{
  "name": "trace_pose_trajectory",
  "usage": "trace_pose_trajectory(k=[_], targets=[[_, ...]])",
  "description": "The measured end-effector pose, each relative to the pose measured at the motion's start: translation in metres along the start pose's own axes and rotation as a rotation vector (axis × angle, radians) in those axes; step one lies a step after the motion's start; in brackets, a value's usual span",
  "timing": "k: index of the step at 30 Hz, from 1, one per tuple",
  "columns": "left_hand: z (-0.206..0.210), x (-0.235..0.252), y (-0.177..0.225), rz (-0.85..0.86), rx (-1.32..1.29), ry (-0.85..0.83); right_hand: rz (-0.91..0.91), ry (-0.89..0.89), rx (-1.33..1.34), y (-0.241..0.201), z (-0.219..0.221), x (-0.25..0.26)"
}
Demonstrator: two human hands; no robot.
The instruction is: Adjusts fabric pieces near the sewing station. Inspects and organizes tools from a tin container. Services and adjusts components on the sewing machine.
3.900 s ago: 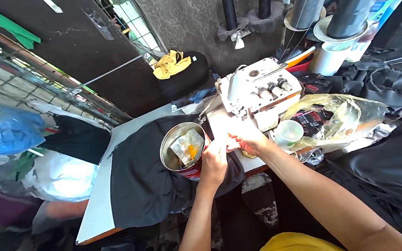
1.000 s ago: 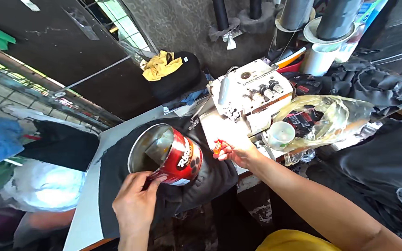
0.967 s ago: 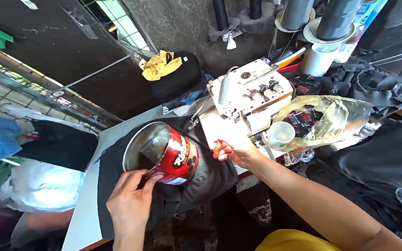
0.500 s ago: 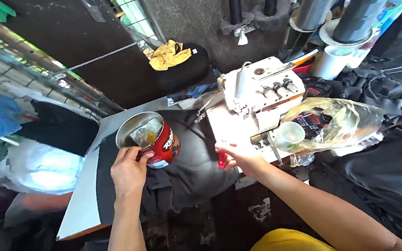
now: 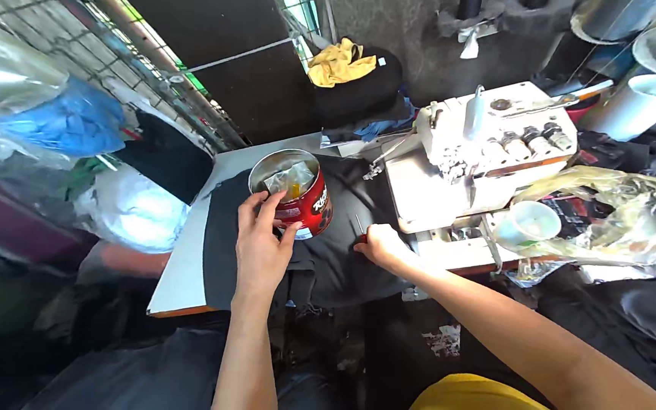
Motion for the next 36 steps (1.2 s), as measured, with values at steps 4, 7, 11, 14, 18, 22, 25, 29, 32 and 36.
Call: trace_pose_trajectory(k=[4, 7, 11, 14, 18, 22, 25, 29, 32, 36], targets=[[-0.026, -0.017, 0.024, 0.091, -0.107, 0.075, 0.015, 0.022, -0.011, 0.002, -0.001, 0.003], [-0.036, -0.031, 0.041, 0.194, -0.187, 0.133, 0.019, 0.054, -0.056, 0.003, -0.002, -0.004], [-0.025, -0.054, 0.050, 0.268, -0.301, 0.166, -0.108, 0.079, -0.052, 0.003, -0.011, -0.068], [-0.001, -0.072, 0.038, 0.240, -0.367, 0.156, -0.484, 0.592, -0.004, 0.047, -0.048, -0.149], [0.039, -0.076, 0.045, 0.180, -0.543, 0.089, -0.367, 0.962, 0.174, 0.170, -0.134, -0.241], [0.070, -0.031, 0.091, 0.180, -0.674, 0.008, -0.213, 1.152, 0.587, 0.271, -0.200, -0.247], [0.097, 0.022, 0.121, 0.113, -0.714, -0.012, -0.139, 1.055, 0.783, 0.298, -0.227, -0.203], [0.133, 0.073, 0.148, -0.040, -0.850, -0.009, -0.135, 0.862, 0.903, 0.309, -0.245, -0.141], [0.161, 0.088, 0.155, -0.157, -0.738, -0.012, -0.047, 0.773, 0.865, 0.319, -0.258, -0.114], [0.169, 0.087, 0.160, -0.214, -0.747, -0.029, 0.042, 0.657, 0.858, 0.321, -0.256, -0.109]])
Point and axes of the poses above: each hand's wrist, its own x-axis towards the middle knuckle, its own z-axis out of the palm, y = z × x, the point moved 7 cm from there along x, towards the middle knuckle, and after that the axes turned 15 degrees about -y, right-handed, at the moved point
